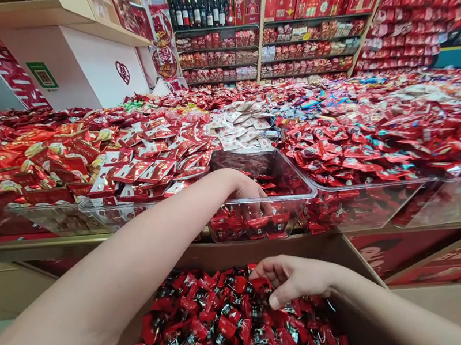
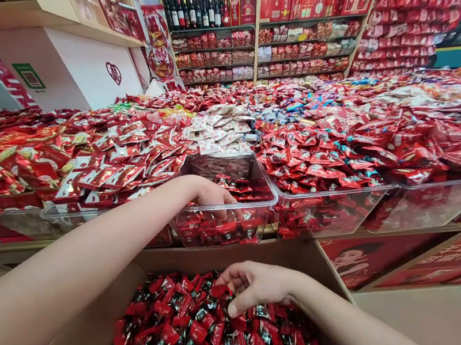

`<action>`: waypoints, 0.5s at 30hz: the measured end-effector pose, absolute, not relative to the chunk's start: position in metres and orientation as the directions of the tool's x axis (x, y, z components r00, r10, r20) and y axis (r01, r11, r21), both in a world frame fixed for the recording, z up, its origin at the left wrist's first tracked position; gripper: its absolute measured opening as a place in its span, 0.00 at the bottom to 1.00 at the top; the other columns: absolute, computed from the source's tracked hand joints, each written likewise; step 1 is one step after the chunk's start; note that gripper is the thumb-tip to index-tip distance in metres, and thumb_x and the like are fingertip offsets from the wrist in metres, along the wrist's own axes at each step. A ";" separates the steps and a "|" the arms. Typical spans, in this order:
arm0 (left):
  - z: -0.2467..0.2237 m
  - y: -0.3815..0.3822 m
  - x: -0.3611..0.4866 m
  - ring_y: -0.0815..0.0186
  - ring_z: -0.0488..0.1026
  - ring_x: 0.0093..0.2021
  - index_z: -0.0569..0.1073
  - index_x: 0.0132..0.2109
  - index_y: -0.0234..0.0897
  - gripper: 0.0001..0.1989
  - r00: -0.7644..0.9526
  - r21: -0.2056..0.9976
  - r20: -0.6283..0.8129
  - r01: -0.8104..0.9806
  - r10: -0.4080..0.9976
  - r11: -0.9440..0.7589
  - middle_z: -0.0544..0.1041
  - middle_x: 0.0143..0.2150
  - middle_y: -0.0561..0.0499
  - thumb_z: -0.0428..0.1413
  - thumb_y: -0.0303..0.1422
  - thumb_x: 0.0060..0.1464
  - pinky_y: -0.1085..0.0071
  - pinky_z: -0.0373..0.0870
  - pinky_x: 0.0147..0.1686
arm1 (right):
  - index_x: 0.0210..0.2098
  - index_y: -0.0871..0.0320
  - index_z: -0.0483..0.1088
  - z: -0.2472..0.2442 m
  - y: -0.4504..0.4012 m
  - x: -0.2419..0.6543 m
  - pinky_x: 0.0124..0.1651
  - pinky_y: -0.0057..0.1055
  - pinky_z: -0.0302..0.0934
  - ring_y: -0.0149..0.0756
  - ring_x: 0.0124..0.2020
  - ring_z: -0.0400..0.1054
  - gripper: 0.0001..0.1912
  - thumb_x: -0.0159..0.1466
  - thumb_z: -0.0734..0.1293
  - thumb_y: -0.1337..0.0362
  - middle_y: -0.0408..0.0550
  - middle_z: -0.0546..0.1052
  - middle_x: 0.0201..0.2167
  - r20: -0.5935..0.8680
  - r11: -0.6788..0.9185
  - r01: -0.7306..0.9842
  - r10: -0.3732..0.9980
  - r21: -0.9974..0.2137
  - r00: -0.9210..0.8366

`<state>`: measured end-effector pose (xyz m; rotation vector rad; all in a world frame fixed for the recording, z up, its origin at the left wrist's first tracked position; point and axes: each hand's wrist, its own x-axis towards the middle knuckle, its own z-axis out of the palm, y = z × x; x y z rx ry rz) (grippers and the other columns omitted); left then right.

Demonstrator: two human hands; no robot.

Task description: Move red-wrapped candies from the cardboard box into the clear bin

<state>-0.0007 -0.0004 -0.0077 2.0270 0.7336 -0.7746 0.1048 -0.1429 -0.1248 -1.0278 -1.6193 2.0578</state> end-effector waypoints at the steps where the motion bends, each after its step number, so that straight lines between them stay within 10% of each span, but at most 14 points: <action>1: -0.007 -0.001 0.000 0.65 0.69 0.35 0.63 0.48 0.47 0.30 0.641 0.484 -0.736 0.725 0.220 -0.491 0.73 0.37 0.56 0.55 0.29 0.32 0.70 0.66 0.36 | 0.41 0.57 0.62 -0.120 -0.143 0.107 0.28 0.19 0.54 0.20 0.24 0.58 0.25 0.42 0.68 0.68 0.39 0.65 0.27 -0.307 -0.359 0.077 0.643 -0.930 -0.702; 15: -0.007 0.000 0.001 0.66 0.69 0.32 0.62 0.48 0.46 0.31 0.643 0.486 -0.741 0.714 0.196 -0.504 0.73 0.37 0.57 0.55 0.30 0.31 0.72 0.67 0.33 | 0.40 0.61 0.63 -0.109 -0.147 0.109 0.42 0.29 0.53 0.26 0.34 0.63 0.16 0.50 0.64 0.71 0.46 0.68 0.33 -0.156 -0.513 -0.427 0.756 -0.745 -0.636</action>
